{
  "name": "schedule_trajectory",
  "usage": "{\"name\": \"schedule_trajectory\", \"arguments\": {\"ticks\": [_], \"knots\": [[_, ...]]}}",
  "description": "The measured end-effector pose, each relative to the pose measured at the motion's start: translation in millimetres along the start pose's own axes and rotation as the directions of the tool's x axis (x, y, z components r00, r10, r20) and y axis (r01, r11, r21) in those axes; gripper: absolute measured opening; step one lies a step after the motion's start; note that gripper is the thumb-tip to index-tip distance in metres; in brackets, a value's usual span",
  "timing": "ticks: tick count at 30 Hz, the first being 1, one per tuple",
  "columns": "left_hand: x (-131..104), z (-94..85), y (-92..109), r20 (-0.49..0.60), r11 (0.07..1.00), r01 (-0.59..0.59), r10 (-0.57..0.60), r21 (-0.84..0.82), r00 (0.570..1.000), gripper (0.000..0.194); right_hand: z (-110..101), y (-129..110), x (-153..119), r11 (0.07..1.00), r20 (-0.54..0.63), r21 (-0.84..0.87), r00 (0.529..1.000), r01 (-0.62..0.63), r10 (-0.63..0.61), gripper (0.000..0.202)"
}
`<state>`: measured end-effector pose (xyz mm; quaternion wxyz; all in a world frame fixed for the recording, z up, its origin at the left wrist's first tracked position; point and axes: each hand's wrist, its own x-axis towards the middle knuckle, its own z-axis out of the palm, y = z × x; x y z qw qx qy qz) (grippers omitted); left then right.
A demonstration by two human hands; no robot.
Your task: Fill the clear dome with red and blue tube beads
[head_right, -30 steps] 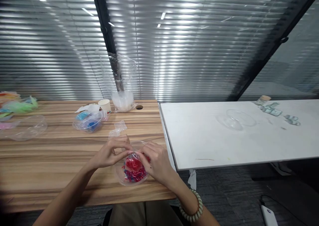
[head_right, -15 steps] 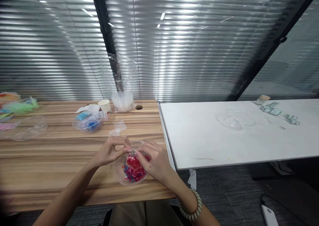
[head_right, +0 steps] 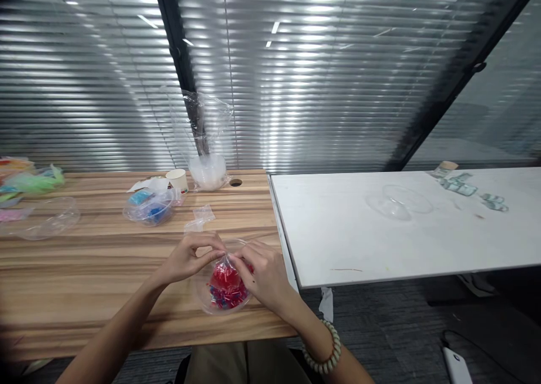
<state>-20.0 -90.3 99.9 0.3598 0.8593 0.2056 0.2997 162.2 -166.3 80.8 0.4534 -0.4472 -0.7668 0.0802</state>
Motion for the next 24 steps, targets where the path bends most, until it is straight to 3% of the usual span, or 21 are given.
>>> {"name": "schedule_trajectory", "arguments": {"ticks": [6, 13, 24], "knots": [[-1.7, -2.5, -2.3, -0.054, 0.999, -0.015, 0.017, 0.028, 0.998, 0.013, -0.2, 5.2, -2.8, 0.998, -0.037, 0.050, 0.999, -0.034, 0.036, 0.019], [-0.6, -4.9, -8.9, -0.149, 0.996, 0.086, -0.084, 0.008, 0.985, 0.017, -2.1, 5.1, -5.4, 0.998, -0.068, 0.055, 0.997, -0.017, 0.020, 0.019], [-1.6, -3.4, -8.0, -0.132, 0.999, 0.036, -0.036, -0.002, 0.991, 0.022, -4.6, 0.2, -3.7, 0.997, -0.040, 0.071, 0.999, -0.030, 0.033, 0.025]]}}
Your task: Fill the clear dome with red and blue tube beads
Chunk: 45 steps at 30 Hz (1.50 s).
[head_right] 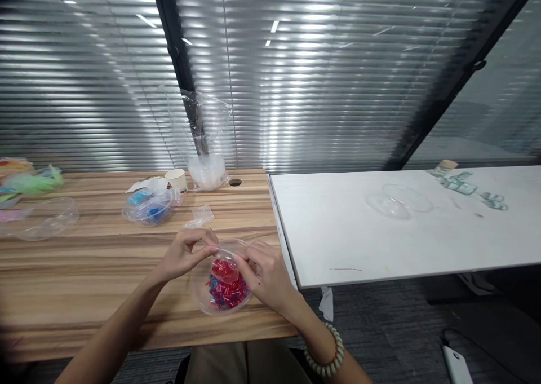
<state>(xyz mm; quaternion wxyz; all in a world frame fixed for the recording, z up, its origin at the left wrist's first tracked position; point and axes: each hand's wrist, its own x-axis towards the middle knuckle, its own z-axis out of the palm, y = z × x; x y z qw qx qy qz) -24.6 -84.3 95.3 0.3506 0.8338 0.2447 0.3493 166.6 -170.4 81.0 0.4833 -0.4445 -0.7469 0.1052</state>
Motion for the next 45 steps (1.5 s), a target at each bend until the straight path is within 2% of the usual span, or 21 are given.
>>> {"name": "schedule_trajectory", "arguments": {"ticks": [4, 9, 14, 19, 22, 28, 38, 45], "knots": [[2, 1.2, 3, 0.068, 0.999, -0.018, 0.021, -0.033, 0.997, 0.015, 2, -1, 0, 0.998, 0.035, -0.049, 0.999, 0.027, -0.026, 0.027], [2, 4.0, 7, 0.172, 0.998, -0.010, 0.021, -0.066, 0.985, 0.016, 5, -3, 2, 0.997, 0.058, -0.045, 0.997, 0.057, -0.054, 0.027], [-1, 3.7, 6, 0.203, 0.998, -0.020, 0.033, -0.066, 0.979, 0.016, 6, -4, 4, 0.998, 0.067, 0.000, 0.996, 0.057, -0.057, 0.022], [-1, 1.6, 7, 0.225, 0.997, -0.040, 0.055, -0.067, 0.973, 0.016, 5, -4, 3, 0.995, 0.059, -0.026, 0.994, 0.093, -0.091, 0.019], [0, -0.6, 7, 0.222, 0.994, -0.074, 0.091, -0.083, 0.971, 0.014, 6, -5, 2, 0.991, 0.039, -0.062, 0.992, 0.120, -0.117, 0.020], [2, -7.2, 6, 0.147, 0.983, -0.171, 0.179, -0.067, 0.973, 0.010, 6, -3, -2, 0.986, 0.004, -0.077, 0.989, 0.150, -0.150, 0.018], [2, -13.8, 0, 0.076, 0.984, -0.180, 0.178, 0.009, 0.981, 0.011, 3, -1, -4, 0.989, -0.023, -0.057, 0.990, 0.138, -0.140, 0.019], [3, -13.3, 1, 0.087, 0.984, -0.176, 0.174, 0.013, 0.981, 0.013, 1, 0, -6, 0.993, 0.003, -0.034, 0.994, 0.110, -0.110, 0.020]]}}
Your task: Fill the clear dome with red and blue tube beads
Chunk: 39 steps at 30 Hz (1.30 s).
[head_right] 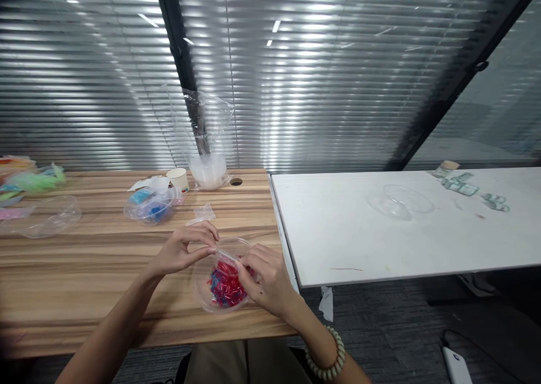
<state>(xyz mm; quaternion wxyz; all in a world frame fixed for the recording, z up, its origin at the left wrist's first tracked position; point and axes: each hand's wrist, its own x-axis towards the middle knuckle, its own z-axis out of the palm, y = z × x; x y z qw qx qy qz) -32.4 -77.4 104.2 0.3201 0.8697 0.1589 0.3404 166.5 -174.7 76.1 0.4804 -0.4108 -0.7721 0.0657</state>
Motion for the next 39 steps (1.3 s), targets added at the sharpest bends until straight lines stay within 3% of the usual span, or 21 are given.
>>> {"name": "schedule_trajectory", "arguments": {"ticks": [6, 12, 25, 39], "knots": [[1, -1.8, 1, 0.000, 1.000, 0.017, -0.017, -0.014, 1.000, 0.015, -3, -1, 1, 1.000, 0.069, 0.016, 0.998, -0.008, 0.007, 0.017], [2, 2.7, -1, -0.004, 0.997, 0.029, -0.029, -0.074, 1.000, 0.018, -4, -4, 2, 0.997, 0.048, 0.052, 0.997, -0.057, 0.055, 0.020], [2, 17.8, 1, 0.104, 0.989, 0.004, 0.011, -0.147, 0.995, 0.010, 8, -4, 7, 0.998, 0.065, 0.033, 0.996, -0.062, 0.060, 0.019], [1, 8.5, -3, 0.088, 0.993, -0.075, 0.083, -0.089, 0.993, 0.007, 9, -4, 5, 0.999, 0.021, -0.038, 1.000, 0.004, -0.003, 0.028]]}}
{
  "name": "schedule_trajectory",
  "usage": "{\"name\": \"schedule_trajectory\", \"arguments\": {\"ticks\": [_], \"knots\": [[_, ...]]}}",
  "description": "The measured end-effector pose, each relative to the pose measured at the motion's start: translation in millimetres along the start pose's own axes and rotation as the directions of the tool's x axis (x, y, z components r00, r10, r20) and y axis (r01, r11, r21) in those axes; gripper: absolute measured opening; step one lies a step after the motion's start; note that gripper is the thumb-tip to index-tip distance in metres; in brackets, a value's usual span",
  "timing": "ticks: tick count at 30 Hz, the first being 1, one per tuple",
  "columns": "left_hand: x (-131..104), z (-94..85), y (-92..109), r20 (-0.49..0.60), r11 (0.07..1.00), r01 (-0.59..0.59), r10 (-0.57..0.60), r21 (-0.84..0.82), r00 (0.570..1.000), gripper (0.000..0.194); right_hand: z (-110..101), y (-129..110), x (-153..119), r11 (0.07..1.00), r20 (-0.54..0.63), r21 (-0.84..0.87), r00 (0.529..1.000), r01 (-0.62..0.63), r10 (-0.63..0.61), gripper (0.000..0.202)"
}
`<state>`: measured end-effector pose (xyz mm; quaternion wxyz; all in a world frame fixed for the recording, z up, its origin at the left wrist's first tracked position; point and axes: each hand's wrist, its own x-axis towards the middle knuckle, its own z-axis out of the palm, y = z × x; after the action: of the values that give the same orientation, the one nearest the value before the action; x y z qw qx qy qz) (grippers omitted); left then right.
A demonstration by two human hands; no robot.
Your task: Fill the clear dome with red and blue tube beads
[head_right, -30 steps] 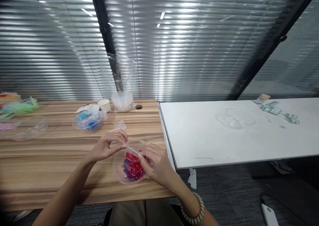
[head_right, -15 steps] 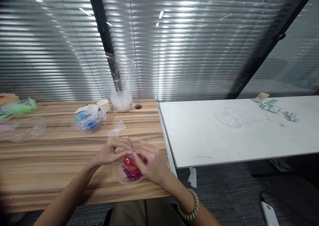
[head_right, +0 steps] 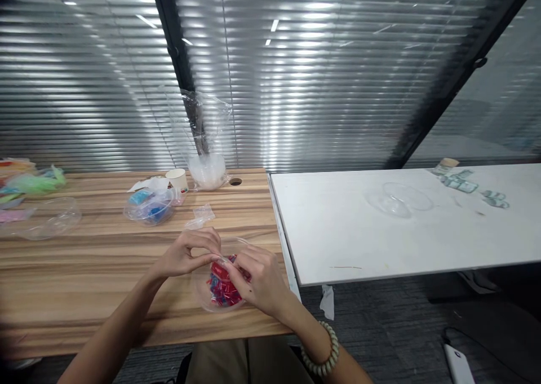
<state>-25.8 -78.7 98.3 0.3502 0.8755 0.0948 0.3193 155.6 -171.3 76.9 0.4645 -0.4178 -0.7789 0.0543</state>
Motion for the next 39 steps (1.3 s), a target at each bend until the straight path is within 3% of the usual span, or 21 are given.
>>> {"name": "schedule_trajectory", "arguments": {"ticks": [9, 22, 30, 39], "knots": [[-1, -7.1, 0, -0.056, 0.999, -0.012, 0.015, 0.045, 0.998, 0.006, 1, -2, 2, 0.999, -0.032, 0.037, 0.999, -0.026, 0.027, 0.035], [-2, -12.1, -6, -0.101, 0.999, 0.025, -0.023, 0.021, 0.995, 0.007, -4, -2, 2, 0.993, 0.026, 0.109, 0.999, -0.041, 0.039, 0.030], [0, 0.0, -3, -0.097, 0.998, 0.012, -0.018, -0.062, 0.995, 0.007, -10, -5, 6, 0.993, 0.077, 0.087, 0.994, -0.083, 0.076, 0.018], [-2, 8.6, -4, -0.081, 0.991, -0.014, 0.003, -0.131, 0.997, 0.007, -3, -5, 8, 0.999, 0.066, 0.043, 0.998, -0.009, 0.006, 0.016]]}}
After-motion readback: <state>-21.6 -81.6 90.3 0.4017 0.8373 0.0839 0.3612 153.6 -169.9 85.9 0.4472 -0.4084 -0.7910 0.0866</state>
